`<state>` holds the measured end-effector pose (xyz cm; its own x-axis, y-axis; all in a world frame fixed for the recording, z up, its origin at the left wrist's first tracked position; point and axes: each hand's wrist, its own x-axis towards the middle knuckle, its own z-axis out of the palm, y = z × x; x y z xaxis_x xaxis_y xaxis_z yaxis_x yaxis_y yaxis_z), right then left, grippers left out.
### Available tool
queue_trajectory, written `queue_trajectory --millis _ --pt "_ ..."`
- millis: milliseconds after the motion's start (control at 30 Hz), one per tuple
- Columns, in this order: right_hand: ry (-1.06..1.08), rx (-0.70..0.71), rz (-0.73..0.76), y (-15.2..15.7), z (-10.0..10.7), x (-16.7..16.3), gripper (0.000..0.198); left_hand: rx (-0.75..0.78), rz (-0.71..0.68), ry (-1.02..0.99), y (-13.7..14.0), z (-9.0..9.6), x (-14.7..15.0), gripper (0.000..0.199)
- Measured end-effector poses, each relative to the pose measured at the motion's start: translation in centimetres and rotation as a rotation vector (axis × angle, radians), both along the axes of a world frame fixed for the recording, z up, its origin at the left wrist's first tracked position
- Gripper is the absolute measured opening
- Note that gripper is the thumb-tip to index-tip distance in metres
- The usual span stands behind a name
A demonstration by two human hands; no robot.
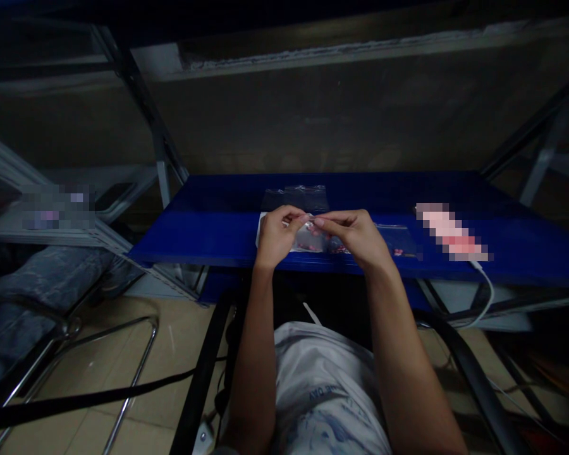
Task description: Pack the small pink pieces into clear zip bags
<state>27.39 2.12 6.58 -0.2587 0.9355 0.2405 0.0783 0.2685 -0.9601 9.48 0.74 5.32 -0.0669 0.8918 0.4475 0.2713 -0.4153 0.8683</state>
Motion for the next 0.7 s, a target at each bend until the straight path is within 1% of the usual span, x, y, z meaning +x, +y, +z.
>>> queue_trajectory --millis 67,133,200,233,267,300,367,400,433,467,533,633,700 --pt "-0.044 0.036 -0.023 0.0 0.1 0.2 0.034 0.012 0.066 0.078 -0.2 0.3 0.4 0.009" --pt "-0.077 0.093 -0.087 -0.1 0.2 0.2 0.031 0.023 0.106 0.133 -0.5 0.7 0.8 0.010" --pt "-0.097 0.136 -0.134 -0.1 0.3 0.2 0.029 0.027 0.138 0.125 -0.7 1.0 1.1 0.010" --pt "-0.098 0.146 -0.147 -0.1 0.3 0.2 0.028 0.026 0.145 0.090 -0.8 1.0 1.2 0.004" --pt "-0.089 0.148 -0.156 -0.1 0.4 0.3 0.028 0.021 0.133 0.037 -0.7 0.9 1.2 0.006" --pt "-0.073 0.148 -0.169 0.0 0.4 0.5 0.028 0.010 0.097 -0.024 -0.7 0.8 1.1 0.020" --pt "-0.028 0.137 -0.214 0.1 0.4 1.1 0.028 -0.048 -0.039 -0.112 -0.4 0.2 0.9 0.044" --pt "-0.013 0.126 -0.236 0.2 0.4 1.4 0.029 -0.091 -0.121 -0.120 -0.3 -0.1 0.9 0.048" --pt "-0.006 0.109 -0.249 0.2 0.5 1.8 0.030 -0.132 -0.193 -0.110 -0.1 -0.4 1.0 0.042" --pt "-0.005 0.087 -0.251 0.3 0.5 2.2 0.032 -0.159 -0.236 -0.092 0.1 -0.7 1.2 0.031" --pt "-0.008 0.033 -0.219 0.2 0.7 3.2 0.040 -0.158 -0.246 -0.073 0.3 -1.2 2.0 0.012" --pt "-0.020 -0.035 -0.177 -0.1 0.8 5.1 0.063 -0.107 -0.210 -0.135 0.7 -1.4 3.9 0.013" --pt "-0.068 -0.055 -0.196 -0.2 0.7 6.7 0.067 -0.108 -0.212 -0.183 1.1 -1.5 5.4 0.013"
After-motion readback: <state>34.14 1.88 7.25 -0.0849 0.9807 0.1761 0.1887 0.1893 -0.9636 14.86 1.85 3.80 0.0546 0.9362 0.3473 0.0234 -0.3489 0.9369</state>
